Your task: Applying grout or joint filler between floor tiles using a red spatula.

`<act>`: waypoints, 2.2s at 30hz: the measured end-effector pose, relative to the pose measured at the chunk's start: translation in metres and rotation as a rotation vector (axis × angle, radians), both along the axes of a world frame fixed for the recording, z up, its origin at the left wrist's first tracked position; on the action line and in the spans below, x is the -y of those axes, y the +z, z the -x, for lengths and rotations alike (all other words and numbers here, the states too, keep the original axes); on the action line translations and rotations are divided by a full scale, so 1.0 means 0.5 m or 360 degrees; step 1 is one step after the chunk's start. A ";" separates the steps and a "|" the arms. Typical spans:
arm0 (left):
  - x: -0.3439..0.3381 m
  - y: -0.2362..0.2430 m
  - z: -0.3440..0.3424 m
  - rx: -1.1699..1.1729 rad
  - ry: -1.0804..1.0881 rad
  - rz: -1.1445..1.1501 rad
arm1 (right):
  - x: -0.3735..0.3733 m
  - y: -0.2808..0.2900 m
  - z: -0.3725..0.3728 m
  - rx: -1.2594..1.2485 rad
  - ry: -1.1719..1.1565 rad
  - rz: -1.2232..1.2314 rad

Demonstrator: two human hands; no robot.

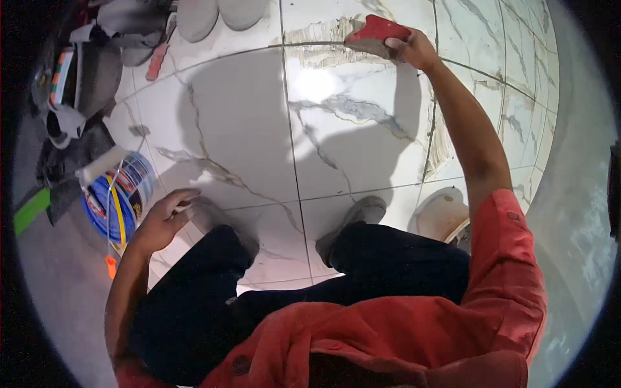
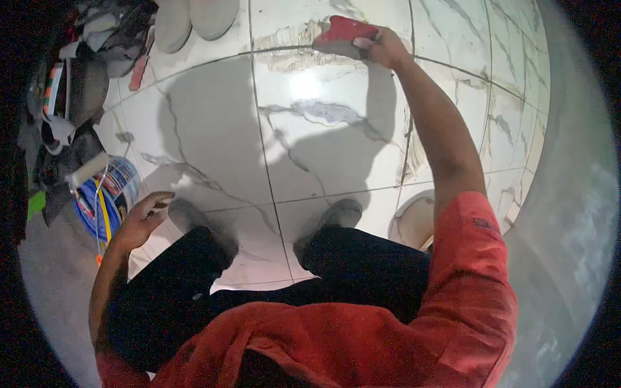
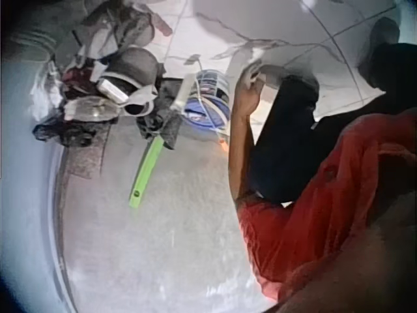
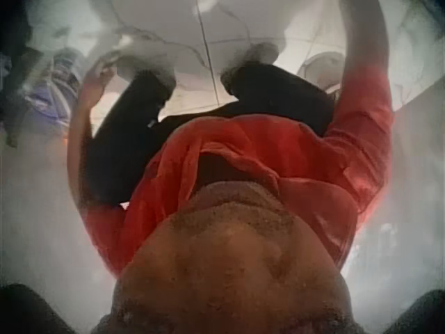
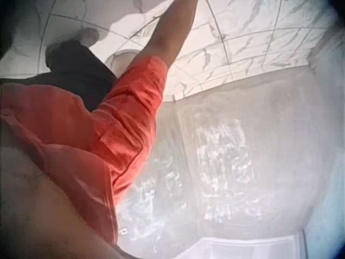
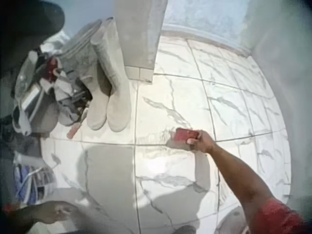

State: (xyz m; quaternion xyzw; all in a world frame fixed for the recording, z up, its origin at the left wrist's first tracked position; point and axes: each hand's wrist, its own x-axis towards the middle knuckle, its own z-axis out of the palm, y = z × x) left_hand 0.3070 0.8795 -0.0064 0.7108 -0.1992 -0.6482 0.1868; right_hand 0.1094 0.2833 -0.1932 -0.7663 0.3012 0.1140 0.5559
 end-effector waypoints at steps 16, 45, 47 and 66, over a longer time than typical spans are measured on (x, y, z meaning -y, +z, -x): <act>0.299 -0.176 -0.120 0.0872 -0.0823 0.0639 | 0.141 0.000 0.086 0.0223 -0.0721 0.0719; 0.394 -0.307 -0.153 0.1353 -0.1517 -0.0222 | -0.556 0.066 -0.053 0.0316 -0.1557 0.0446; 0.397 -0.311 -0.149 0.1339 -0.1517 -0.0211 | -0.570 0.064 -0.049 0.0442 -0.1482 0.0386; 0.393 -0.317 -0.150 0.1321 -0.1442 -0.0135 | -0.717 0.047 -0.144 -0.0151 -0.0732 0.1481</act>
